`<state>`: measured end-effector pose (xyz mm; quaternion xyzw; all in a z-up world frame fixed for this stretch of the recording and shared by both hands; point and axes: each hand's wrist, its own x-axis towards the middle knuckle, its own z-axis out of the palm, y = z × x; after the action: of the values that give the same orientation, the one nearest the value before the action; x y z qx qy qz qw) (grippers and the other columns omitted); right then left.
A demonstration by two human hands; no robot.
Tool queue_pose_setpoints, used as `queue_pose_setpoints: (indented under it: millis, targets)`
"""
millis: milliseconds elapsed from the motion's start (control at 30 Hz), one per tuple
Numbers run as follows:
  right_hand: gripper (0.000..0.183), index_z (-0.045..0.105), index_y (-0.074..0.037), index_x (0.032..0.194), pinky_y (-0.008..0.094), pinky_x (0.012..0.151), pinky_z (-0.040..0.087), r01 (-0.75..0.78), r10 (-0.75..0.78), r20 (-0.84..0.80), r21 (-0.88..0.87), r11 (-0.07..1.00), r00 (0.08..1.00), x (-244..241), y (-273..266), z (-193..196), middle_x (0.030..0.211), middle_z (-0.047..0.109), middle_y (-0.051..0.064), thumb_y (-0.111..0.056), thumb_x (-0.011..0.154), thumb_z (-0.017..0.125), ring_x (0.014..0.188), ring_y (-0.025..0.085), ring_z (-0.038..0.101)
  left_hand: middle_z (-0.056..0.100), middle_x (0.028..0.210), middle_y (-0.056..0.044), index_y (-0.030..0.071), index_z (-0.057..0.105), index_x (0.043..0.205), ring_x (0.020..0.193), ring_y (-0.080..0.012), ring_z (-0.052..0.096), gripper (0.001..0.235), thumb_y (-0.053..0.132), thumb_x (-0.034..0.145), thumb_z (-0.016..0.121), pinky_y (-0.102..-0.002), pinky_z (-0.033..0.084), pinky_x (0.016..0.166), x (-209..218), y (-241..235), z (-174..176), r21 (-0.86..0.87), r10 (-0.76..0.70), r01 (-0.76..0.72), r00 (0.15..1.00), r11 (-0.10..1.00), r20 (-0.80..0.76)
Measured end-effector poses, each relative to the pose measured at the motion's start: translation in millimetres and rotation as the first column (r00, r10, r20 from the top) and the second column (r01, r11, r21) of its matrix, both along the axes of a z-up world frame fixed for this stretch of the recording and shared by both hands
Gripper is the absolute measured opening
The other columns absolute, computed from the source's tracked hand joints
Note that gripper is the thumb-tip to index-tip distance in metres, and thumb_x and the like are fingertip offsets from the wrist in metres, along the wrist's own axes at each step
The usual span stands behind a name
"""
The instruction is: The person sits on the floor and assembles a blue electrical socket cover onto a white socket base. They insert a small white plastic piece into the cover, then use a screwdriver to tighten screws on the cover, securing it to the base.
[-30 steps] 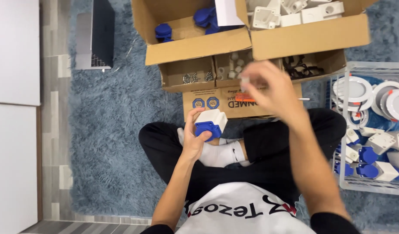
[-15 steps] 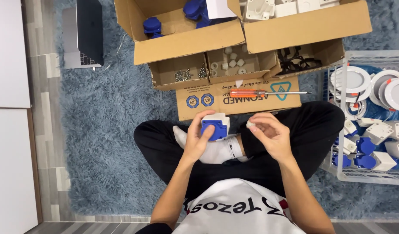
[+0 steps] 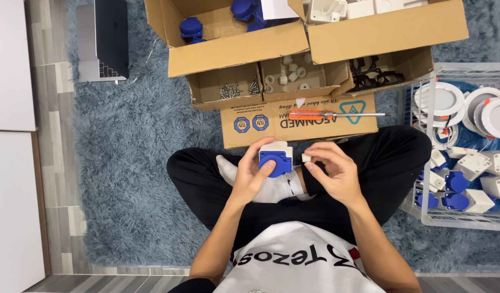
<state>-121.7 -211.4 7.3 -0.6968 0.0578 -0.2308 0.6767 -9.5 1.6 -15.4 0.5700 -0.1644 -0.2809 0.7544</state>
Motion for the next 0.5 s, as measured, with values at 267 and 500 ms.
queue_pose_setpoints:
  millis: [267,500]
  targets:
    - [0.026,0.079,0.011,0.118,0.044,0.086,0.068,-0.025,0.026,0.015,-0.033,0.999,1.0,4.6,2.5,1.9,0.115,0.075,0.026,0.011,0.092,0.079,0.098,0.03,0.081,0.064,0.139,-0.018,-0.001,0.056,0.156,0.114,-0.0235,0.071,0.059,0.018,0.103,0.075,-0.036,0.067,0.092,-1.8,-2.9,4.1,-0.021,-0.009,0.008,1.0,1.0,-0.008]
    - [0.027,0.08,0.007,0.117,0.043,0.081,0.068,-0.006,0.005,-0.004,-0.124,0.992,1.0,3.5,3.6,5.3,0.111,0.079,0.022,0.009,0.09,0.082,0.089,0.028,0.081,0.063,0.14,-0.018,-0.002,0.055,0.157,0.116,-0.023,0.071,0.061,0.017,0.102,0.076,-0.036,0.066,0.093,-4.0,-5.4,1.9,-0.038,-0.014,0.013,1.0,0.999,-0.015]
